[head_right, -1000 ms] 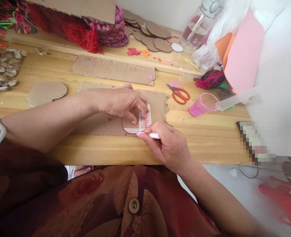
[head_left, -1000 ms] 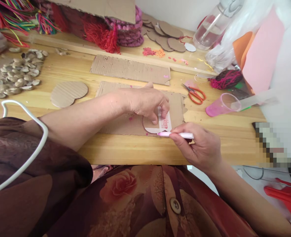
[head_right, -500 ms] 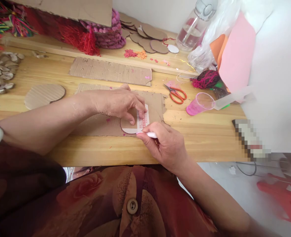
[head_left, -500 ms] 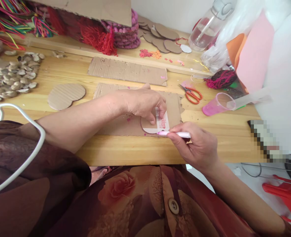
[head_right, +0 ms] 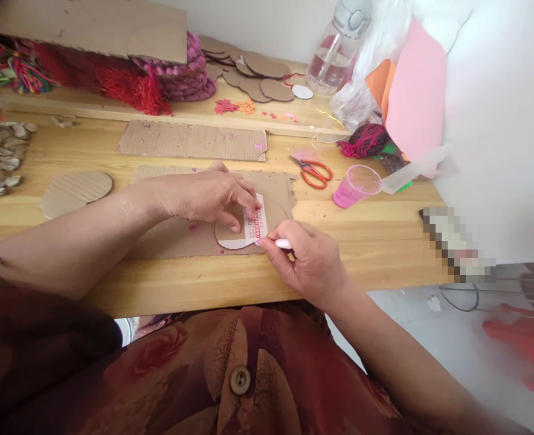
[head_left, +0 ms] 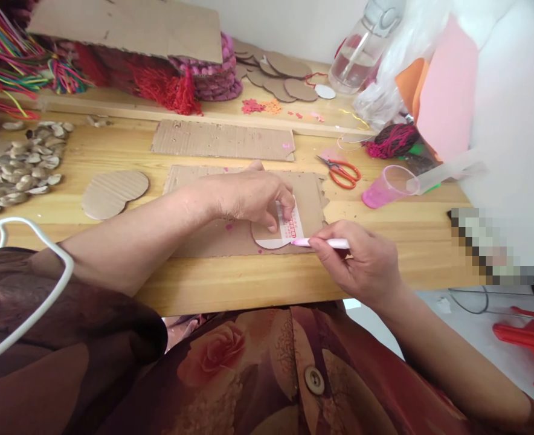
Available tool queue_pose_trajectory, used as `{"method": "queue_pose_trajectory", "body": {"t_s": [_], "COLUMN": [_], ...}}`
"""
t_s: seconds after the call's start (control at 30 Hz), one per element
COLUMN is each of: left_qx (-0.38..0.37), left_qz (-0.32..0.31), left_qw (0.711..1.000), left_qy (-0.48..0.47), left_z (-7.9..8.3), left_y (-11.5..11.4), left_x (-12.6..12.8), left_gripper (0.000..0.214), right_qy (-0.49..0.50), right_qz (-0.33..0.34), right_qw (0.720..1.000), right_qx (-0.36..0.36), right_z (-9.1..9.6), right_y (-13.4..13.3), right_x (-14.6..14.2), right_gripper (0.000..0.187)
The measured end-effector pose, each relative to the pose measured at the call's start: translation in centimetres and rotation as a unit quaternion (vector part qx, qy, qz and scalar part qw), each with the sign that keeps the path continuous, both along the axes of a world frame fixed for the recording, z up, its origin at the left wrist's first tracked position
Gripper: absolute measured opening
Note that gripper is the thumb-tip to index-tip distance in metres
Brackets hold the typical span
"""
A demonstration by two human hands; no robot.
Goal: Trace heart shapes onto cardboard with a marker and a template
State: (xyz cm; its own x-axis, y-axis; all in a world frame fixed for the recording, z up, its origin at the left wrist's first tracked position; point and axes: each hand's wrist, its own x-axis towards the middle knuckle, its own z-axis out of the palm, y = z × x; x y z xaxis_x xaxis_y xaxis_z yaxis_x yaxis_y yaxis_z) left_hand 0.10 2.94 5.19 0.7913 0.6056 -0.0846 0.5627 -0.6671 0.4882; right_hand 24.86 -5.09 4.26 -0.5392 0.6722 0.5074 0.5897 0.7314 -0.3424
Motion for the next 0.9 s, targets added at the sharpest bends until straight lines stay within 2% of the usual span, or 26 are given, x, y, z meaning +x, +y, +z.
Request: {"method": "queue_pose_trajectory", "body": {"t_s": [0.13,0.2,0.27,0.33,0.43,0.53,0.6,0.7,0.77,0.83,0.9], "left_qx": [0.011,0.016,0.026,0.041,0.061,0.08,0.084,0.091,0.11,0.138,0.164], "left_qz": [0.006,0.014,0.033,0.055,0.093,0.132,0.144,0.156,0.179,0.22,0.263], "left_qw": [1.0,0.999,0.997,0.995,0.989,0.982,0.981,0.979,0.973,0.963,0.95], "left_qy": [0.021,0.041,0.057,0.07,0.095,0.108,0.101,0.097,0.09,0.065,0.038], "left_z": [0.4,0.8,1.1,1.3,1.2,0.9,0.8,1.1,1.8,2.6,3.1], "left_y": [-0.5,-1.1,-1.8,-2.7,-3.9,-4.7,-5.0,-5.0,-5.0,-5.0,-5.2], "left_x": [0.2,0.6,1.1,1.7,2.6,3.5,4.1,4.4,3.4,1.3,-1.6], "left_gripper": [0.017,0.016,0.019,0.024,0.03,0.037,0.046,0.062,0.069,0.072,0.071], "right_qy": [0.01,0.07,0.172,0.289,0.433,0.506,0.524,0.541,0.55,0.548,0.524], "right_qz": [0.031,-0.004,-0.052,-0.077,-0.092,-0.119,-0.131,-0.131,-0.133,-0.138,-0.136], "right_qw": [0.999,0.997,0.981,0.943,0.862,0.794,0.772,0.763,0.76,0.764,0.787], "right_qx": [-0.003,-0.031,-0.078,-0.143,-0.245,-0.316,-0.334,-0.329,-0.32,-0.31,-0.297], "right_z": [0.6,1.0,1.1,0.6,-0.8,-2.1,-2.8,-3.4,-3.6,-3.8,-4.0], "right_y": [-0.6,-0.6,-0.3,0.4,1.3,1.5,1.3,0.9,0.7,0.5,0.2], "right_x": [0.0,0.6,1.5,2.5,3.8,4.6,4.9,5.3,5.5,5.8,6.0], "right_gripper": [0.017,0.014,0.015,0.022,0.031,0.037,0.038,0.037,0.036,0.032,0.028]}}
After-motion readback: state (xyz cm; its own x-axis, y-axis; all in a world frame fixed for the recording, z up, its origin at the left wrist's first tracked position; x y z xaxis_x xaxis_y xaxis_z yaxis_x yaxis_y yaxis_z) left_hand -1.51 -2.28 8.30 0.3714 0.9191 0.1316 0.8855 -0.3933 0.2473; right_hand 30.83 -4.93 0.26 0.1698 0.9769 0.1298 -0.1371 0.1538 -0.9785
